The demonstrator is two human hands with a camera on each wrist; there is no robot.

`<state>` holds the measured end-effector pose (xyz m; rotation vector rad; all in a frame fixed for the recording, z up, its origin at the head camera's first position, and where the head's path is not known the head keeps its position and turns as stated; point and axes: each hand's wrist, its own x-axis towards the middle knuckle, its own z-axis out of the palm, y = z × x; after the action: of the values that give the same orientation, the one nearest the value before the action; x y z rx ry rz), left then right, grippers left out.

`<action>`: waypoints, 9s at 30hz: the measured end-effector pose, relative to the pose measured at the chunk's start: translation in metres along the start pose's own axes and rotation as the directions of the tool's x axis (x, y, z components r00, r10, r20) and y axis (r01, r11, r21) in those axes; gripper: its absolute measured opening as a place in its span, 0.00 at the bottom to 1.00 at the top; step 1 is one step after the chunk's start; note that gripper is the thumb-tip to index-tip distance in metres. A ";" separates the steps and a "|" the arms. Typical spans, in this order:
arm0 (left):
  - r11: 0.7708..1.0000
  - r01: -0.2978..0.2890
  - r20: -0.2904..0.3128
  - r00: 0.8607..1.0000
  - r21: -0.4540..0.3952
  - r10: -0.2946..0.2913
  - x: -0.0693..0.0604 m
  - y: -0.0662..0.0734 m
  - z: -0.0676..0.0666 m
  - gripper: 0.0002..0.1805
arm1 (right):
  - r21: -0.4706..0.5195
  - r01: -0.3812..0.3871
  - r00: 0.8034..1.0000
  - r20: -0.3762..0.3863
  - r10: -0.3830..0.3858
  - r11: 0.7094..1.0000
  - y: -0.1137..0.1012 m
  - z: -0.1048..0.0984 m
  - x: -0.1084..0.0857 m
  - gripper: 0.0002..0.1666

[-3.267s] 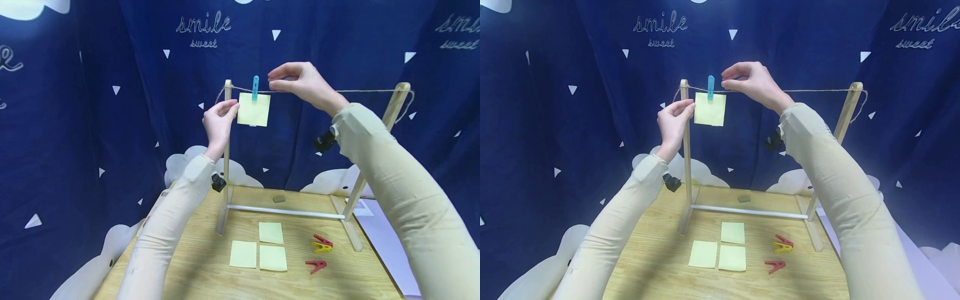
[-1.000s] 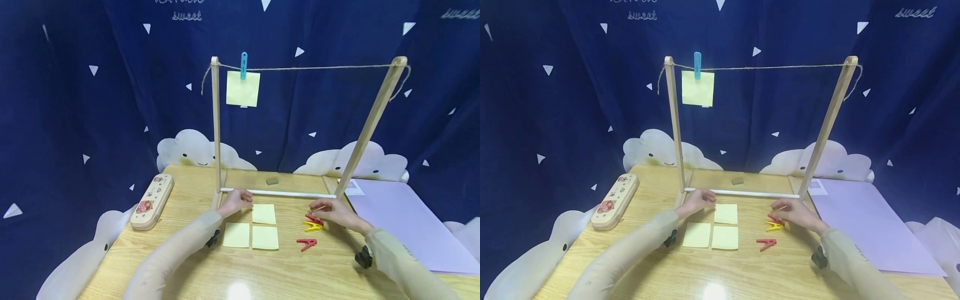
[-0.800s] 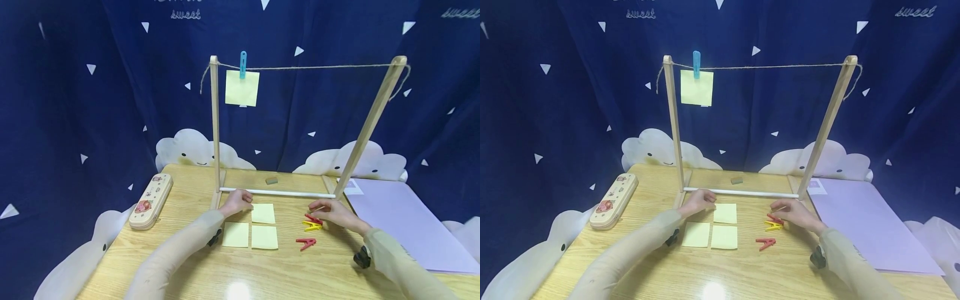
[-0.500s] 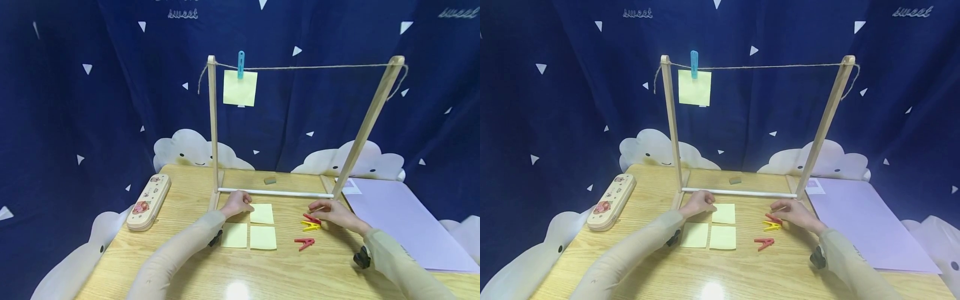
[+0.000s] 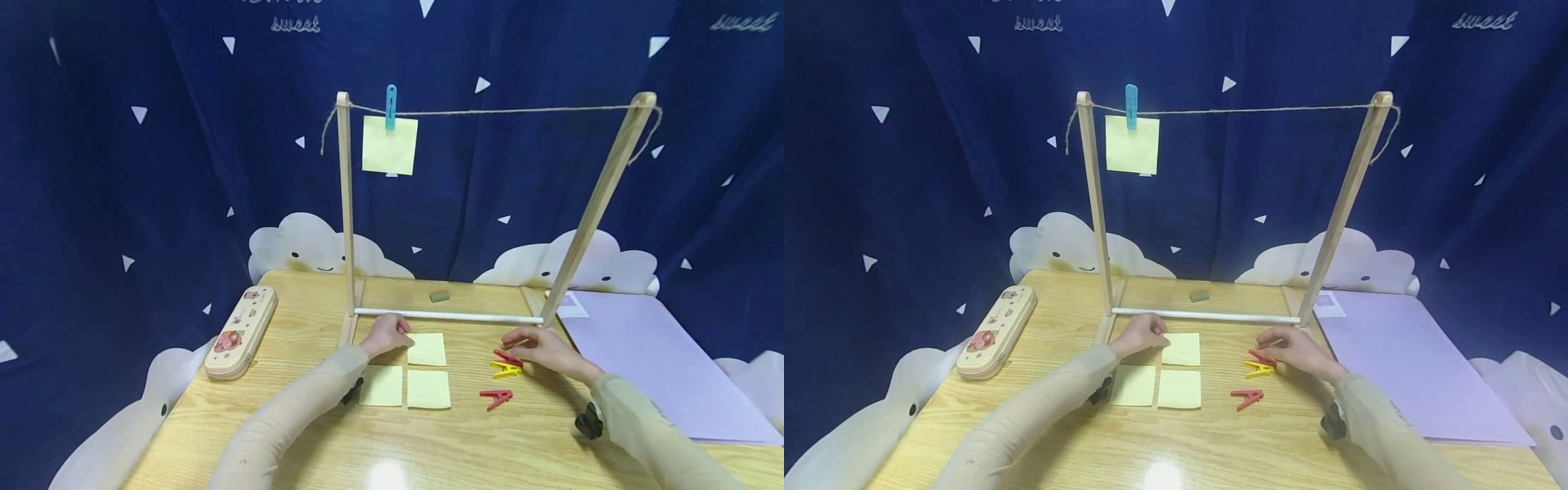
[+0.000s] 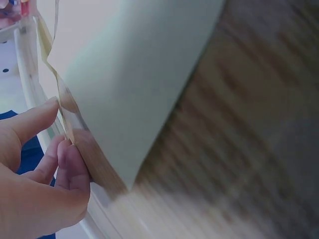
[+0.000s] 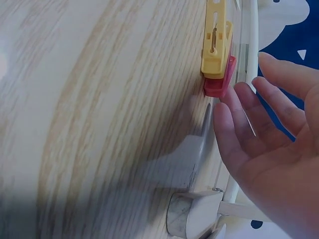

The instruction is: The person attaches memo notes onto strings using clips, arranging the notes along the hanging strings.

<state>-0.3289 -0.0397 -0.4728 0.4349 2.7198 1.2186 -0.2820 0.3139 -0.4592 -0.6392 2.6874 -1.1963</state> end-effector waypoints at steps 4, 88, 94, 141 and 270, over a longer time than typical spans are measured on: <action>1.000 0.016 0.000 1.000 -0.006 -0.016 -0.001 0.001 -0.002 0.15 | -0.019 0.004 1.000 0.003 -0.004 1.000 0.000 -0.001 0.004 0.18; 0.999 -0.003 -0.075 0.997 -0.038 0.000 -0.003 0.000 -0.002 0.06 | -0.171 0.018 0.999 0.039 -0.011 0.985 0.005 0.006 0.018 0.09; 1.000 -0.013 -0.099 0.995 -0.018 0.011 -0.002 -0.002 -0.003 0.10 | -0.246 -0.005 1.000 -0.020 0.000 0.969 0.003 0.006 0.018 0.06; 0.939 -0.258 -0.179 0.959 -0.227 0.220 0.002 0.087 -0.052 0.08 | -0.260 0.102 0.993 -0.036 -0.115 0.960 -0.091 -0.056 0.023 0.12; 0.881 -0.437 -0.643 0.731 -0.182 0.230 0.020 0.251 -0.195 0.10 | -0.206 0.173 0.934 -0.277 -0.227 0.963 -0.340 -0.186 0.138 0.26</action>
<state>-0.3414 -0.0134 -0.1556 0.6046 2.9077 2.2147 -0.3494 0.1785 -0.0765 -0.8385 3.0740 -1.1911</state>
